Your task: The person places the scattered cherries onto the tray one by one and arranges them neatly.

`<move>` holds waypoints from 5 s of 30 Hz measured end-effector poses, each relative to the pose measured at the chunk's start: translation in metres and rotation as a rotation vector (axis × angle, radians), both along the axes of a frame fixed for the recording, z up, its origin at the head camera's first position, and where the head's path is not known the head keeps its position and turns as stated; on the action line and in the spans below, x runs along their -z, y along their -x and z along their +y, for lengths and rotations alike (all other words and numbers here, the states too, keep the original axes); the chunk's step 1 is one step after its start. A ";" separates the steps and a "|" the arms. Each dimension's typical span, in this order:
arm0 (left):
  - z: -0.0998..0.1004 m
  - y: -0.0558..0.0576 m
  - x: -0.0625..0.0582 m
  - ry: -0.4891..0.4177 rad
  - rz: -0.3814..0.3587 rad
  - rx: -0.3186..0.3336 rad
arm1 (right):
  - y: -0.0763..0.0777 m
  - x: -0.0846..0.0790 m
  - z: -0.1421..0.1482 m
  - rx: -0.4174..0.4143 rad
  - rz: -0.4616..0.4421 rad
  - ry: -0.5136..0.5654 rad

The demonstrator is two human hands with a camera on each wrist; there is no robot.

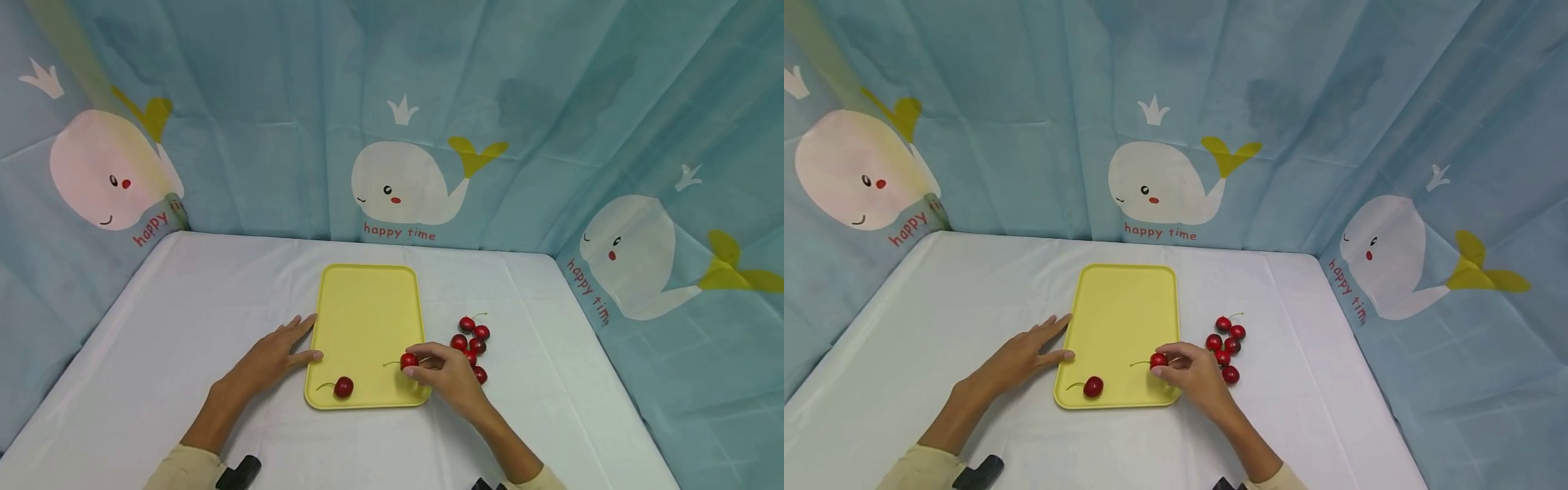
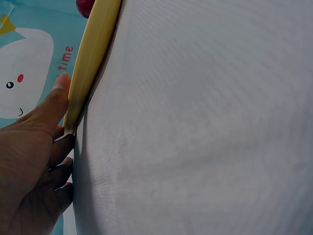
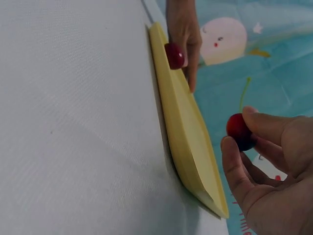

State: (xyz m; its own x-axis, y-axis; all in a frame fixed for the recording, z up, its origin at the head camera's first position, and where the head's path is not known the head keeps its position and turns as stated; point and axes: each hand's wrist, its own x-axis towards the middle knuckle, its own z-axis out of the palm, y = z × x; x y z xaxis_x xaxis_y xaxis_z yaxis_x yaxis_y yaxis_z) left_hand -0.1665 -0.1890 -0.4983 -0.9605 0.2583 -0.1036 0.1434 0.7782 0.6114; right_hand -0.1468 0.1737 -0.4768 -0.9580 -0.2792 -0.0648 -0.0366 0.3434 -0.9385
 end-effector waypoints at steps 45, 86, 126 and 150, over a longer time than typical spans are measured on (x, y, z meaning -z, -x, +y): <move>0.001 -0.001 0.003 0.009 -0.002 -0.020 | 0.008 0.016 -0.055 -0.090 0.053 -0.018; 0.003 -0.001 0.002 0.016 -0.019 -0.037 | 0.021 0.023 -0.096 -0.116 0.128 -0.177; 0.003 0.000 0.002 0.028 -0.030 -0.033 | 0.023 0.025 -0.093 -0.131 0.180 -0.183; 0.004 0.000 0.000 0.022 -0.027 -0.032 | 0.011 0.009 -0.055 -0.091 0.151 -0.098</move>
State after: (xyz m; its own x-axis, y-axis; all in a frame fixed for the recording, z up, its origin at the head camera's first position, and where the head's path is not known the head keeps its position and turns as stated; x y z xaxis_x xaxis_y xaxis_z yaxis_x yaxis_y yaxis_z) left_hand -0.1661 -0.1854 -0.4986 -0.9650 0.2248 -0.1354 0.1015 0.7955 0.5974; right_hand -0.1580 0.1185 -0.4861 -0.9301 -0.3644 0.0462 -0.2090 0.4218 -0.8823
